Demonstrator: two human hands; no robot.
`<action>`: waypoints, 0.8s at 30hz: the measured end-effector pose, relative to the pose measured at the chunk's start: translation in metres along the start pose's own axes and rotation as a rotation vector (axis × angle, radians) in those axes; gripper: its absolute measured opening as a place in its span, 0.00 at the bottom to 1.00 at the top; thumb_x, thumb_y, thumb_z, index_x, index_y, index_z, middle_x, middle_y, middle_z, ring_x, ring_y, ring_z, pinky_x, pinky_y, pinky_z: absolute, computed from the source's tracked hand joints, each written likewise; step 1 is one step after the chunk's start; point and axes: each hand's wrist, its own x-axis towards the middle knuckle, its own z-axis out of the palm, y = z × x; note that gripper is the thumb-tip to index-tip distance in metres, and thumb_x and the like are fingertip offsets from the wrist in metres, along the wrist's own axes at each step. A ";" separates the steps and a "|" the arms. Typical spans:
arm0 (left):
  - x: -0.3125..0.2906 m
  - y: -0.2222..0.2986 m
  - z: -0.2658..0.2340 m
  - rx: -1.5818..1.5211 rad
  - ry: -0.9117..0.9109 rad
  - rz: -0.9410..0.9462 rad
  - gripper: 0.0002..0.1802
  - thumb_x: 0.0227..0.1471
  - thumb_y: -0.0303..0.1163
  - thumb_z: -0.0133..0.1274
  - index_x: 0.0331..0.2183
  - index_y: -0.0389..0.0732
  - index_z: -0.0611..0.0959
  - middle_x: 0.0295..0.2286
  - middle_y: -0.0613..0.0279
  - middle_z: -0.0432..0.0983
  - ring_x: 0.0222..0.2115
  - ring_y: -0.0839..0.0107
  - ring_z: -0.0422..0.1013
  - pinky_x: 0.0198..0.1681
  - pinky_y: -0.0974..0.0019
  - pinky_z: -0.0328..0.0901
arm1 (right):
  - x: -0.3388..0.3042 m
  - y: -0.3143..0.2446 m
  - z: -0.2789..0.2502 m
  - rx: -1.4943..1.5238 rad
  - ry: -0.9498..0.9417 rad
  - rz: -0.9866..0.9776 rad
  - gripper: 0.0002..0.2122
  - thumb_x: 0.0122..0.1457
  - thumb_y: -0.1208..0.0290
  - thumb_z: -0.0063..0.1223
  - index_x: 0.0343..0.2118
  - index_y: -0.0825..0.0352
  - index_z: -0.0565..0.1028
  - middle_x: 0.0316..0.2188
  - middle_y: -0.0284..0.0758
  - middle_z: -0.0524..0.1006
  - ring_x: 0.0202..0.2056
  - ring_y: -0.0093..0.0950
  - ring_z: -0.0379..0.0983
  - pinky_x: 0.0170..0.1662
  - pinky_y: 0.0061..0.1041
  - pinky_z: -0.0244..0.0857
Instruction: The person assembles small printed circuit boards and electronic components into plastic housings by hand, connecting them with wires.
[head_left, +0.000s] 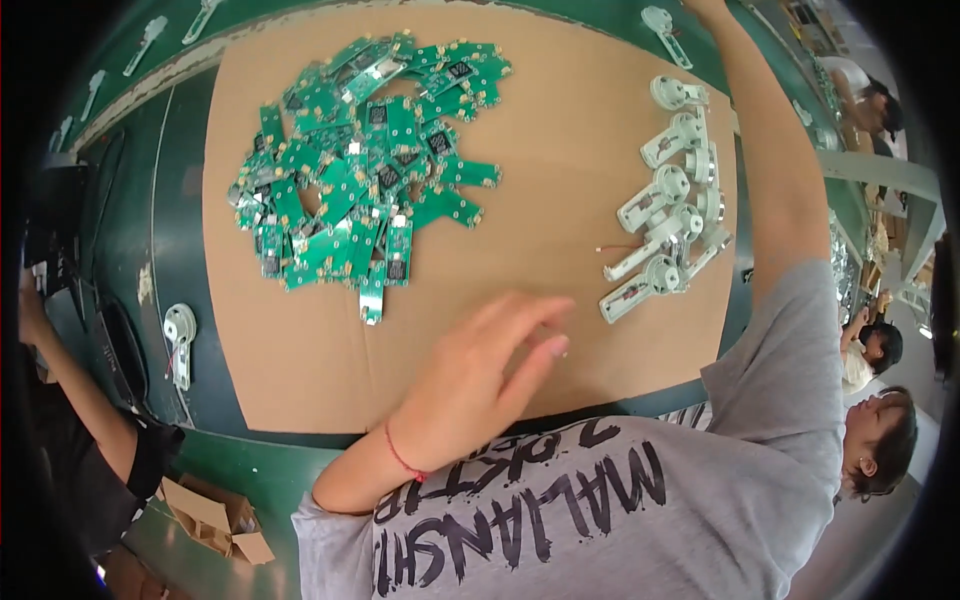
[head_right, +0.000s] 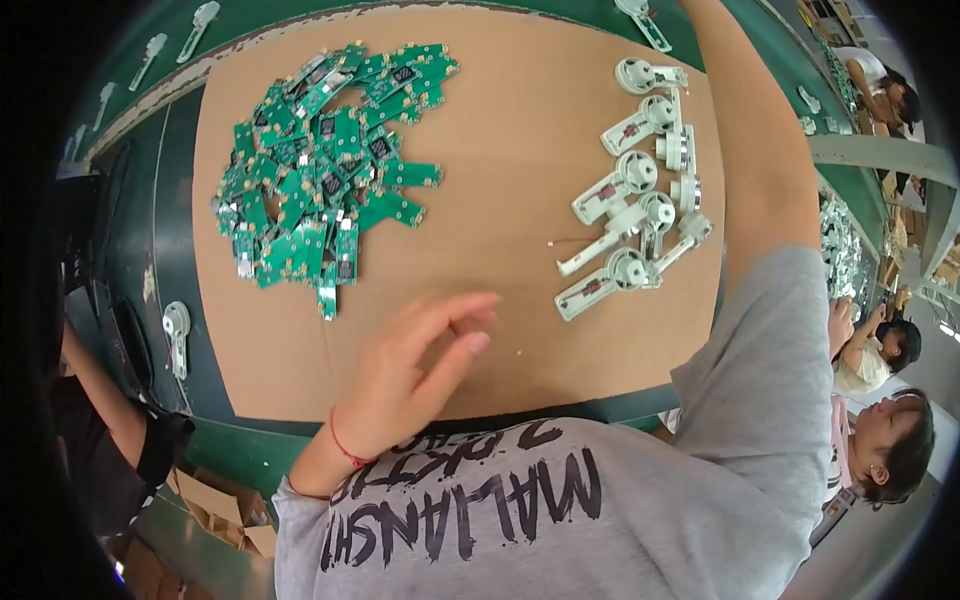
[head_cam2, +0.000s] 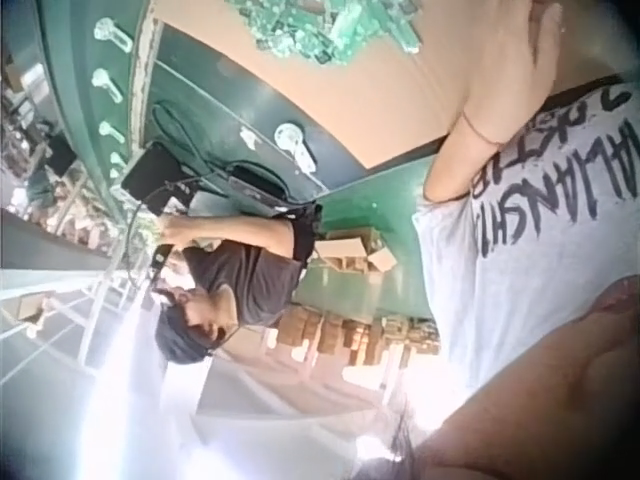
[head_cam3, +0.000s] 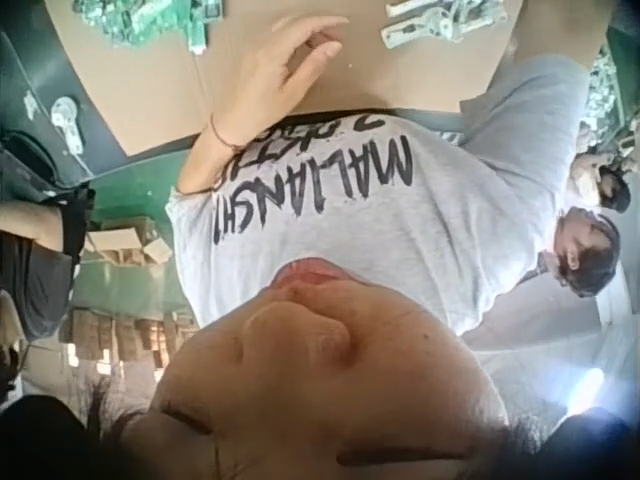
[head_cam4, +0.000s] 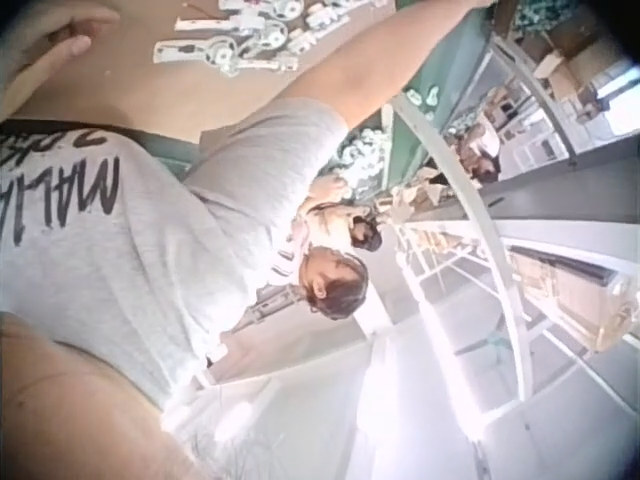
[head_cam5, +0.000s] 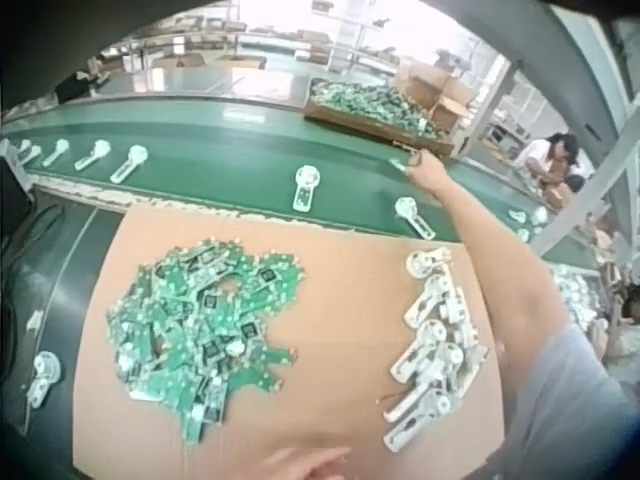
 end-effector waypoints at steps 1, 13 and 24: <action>-0.002 -0.004 0.000 0.170 0.100 0.048 0.14 0.47 0.27 0.51 0.39 0.38 0.75 0.31 0.56 0.71 0.33 0.61 0.68 0.36 0.64 0.63 | -0.020 -0.029 -0.009 0.168 -0.022 -0.104 0.11 0.45 0.71 0.54 0.31 0.69 0.70 0.22 0.37 0.74 0.23 0.29 0.70 0.28 0.27 0.64; 0.047 -0.024 -0.052 1.300 0.244 0.461 0.10 0.39 0.25 0.49 0.30 0.44 0.80 0.27 0.67 0.69 0.35 0.67 0.64 0.39 0.63 0.58 | -0.389 -0.169 -0.087 0.482 -0.537 -0.696 0.11 0.42 0.84 0.49 0.31 0.68 0.72 0.29 0.36 0.70 0.34 0.34 0.67 0.39 0.29 0.61; -0.032 -0.015 0.028 -0.091 0.166 0.113 0.08 0.48 0.23 0.51 0.34 0.34 0.76 0.29 0.66 0.70 0.27 0.80 0.66 0.30 0.78 0.61 | -0.443 -0.179 -0.120 0.952 -0.630 -0.112 0.06 0.58 0.76 0.41 0.36 0.71 0.69 0.29 0.30 0.70 0.32 0.18 0.67 0.33 0.17 0.61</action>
